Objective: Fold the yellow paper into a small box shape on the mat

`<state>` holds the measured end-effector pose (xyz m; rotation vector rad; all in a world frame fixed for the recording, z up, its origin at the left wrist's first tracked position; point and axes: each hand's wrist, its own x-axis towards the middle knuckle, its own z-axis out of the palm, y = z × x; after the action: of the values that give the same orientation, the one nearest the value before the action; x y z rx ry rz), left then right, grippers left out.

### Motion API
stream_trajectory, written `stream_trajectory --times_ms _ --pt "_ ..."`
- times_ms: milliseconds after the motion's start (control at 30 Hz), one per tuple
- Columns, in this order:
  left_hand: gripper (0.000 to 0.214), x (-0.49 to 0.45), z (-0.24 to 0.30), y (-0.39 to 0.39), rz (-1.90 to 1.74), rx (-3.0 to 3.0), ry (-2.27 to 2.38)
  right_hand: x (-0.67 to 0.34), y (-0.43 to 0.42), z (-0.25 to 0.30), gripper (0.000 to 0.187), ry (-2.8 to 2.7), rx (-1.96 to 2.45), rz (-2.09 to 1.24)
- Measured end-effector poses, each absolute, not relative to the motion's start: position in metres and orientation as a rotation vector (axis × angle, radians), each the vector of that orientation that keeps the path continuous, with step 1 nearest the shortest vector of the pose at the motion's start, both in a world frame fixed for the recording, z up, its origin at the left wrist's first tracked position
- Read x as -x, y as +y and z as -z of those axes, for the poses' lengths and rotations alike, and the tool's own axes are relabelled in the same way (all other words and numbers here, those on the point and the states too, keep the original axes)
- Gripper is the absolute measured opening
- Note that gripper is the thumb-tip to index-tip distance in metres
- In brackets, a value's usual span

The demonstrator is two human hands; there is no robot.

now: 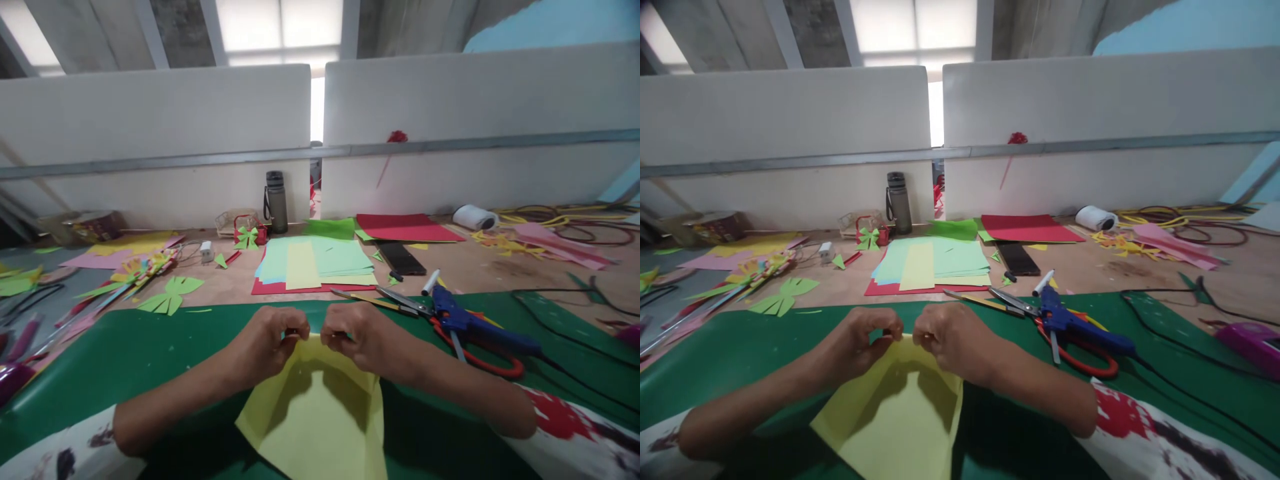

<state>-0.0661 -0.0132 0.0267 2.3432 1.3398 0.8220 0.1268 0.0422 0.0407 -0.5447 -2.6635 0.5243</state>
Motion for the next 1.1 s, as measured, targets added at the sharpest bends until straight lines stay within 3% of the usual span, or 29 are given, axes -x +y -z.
stream_trajectory --times_ms 400,633,900,1100 --pt "0.03 0.069 -0.023 -0.014 -0.675 -2.196 1.447 -0.117 0.04 -0.031 0.02 -2.681 0.623 -0.562" --pt "0.016 0.057 -0.036 -0.013 -0.501 -2.227 1.444 -0.113 0.038 -0.025 0.02 -2.684 0.567 -0.528" --pt "0.026 0.053 -0.032 -0.01 -0.325 -2.544 1.698 -0.119 0.038 -0.043 0.005 -2.591 1.008 -0.457" --pt "0.021 0.042 -0.031 -0.009 -0.11 -2.665 1.801 -0.117 0.035 -0.034 0.017 -2.645 0.865 -0.045"
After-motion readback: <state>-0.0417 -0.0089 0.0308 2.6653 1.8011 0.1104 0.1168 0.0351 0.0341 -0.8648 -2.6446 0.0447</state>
